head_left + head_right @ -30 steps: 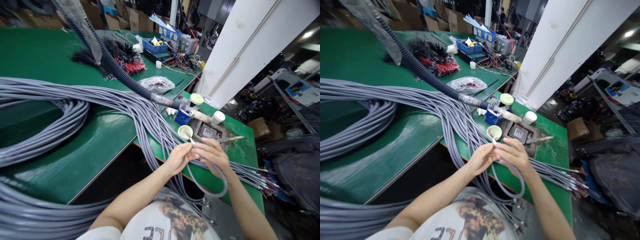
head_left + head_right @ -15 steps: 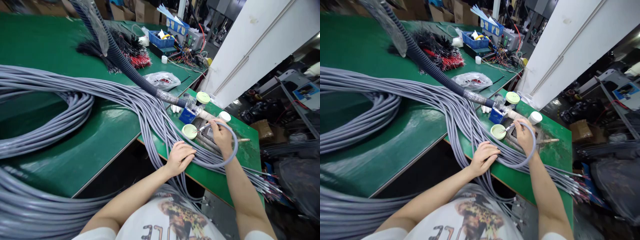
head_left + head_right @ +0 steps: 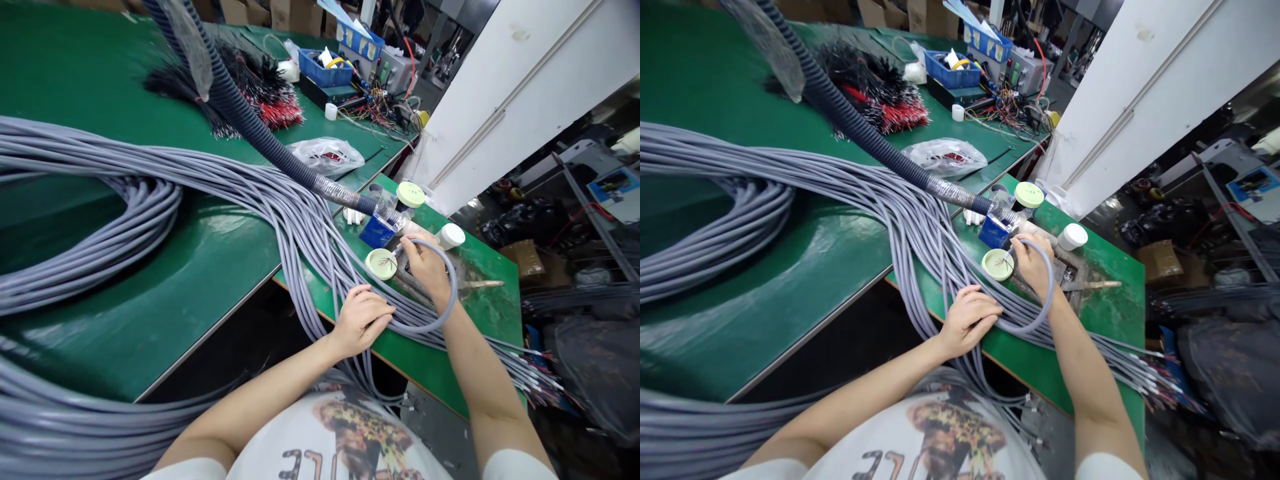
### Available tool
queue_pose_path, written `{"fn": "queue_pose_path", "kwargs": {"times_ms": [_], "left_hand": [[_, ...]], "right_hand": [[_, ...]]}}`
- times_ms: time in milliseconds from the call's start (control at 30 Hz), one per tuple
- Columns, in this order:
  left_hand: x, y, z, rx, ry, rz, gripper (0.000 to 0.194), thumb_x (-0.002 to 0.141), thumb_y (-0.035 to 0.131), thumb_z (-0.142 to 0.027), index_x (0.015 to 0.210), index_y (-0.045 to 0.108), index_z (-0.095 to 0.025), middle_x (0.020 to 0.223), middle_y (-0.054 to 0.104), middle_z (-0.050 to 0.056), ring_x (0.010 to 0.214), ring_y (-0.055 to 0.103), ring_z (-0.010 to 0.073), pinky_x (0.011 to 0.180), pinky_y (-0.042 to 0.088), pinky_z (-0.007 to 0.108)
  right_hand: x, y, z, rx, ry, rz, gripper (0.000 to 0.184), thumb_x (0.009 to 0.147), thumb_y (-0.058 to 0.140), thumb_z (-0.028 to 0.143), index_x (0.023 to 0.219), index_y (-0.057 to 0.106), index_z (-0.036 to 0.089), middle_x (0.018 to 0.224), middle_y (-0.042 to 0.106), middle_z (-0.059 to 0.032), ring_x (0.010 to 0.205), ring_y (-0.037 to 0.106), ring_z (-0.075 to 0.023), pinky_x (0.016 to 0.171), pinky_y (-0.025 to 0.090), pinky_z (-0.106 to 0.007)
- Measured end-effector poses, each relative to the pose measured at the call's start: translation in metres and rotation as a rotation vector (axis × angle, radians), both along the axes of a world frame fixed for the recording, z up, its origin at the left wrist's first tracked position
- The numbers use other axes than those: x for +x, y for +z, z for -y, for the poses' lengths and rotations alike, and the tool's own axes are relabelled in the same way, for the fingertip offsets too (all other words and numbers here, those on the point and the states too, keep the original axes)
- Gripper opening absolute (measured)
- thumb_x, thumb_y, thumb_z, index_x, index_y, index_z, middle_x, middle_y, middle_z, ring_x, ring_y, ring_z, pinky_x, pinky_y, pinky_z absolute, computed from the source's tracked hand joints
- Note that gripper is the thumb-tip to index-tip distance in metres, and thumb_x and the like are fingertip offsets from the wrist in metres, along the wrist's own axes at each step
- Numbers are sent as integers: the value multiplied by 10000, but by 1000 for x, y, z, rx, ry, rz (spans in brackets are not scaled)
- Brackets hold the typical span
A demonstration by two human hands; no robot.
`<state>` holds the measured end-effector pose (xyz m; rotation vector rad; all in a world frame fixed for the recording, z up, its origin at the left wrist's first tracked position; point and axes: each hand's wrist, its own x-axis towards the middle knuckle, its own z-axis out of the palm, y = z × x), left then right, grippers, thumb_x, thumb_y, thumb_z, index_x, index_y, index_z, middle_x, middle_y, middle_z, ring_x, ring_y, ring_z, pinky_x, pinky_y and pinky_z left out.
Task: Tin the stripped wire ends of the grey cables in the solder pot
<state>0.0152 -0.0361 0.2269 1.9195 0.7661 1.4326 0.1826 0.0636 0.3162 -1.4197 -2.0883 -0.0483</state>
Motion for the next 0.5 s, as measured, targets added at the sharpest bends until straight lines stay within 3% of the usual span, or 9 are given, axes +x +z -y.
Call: {"fn": "queue_pose_path", "kwargs": {"times_ms": [500], "left_hand": [[1, 2, -1, 59, 46, -9, 171, 856, 564, -188, 994, 661, -211, 864, 729, 31, 890, 648, 164, 1021, 328, 411]], "right_hand": [[-10, -1, -6, -34, 21, 144, 233, 933, 470, 328, 846, 650, 207, 837, 699, -22, 848, 594, -201, 801, 367, -323]]}}
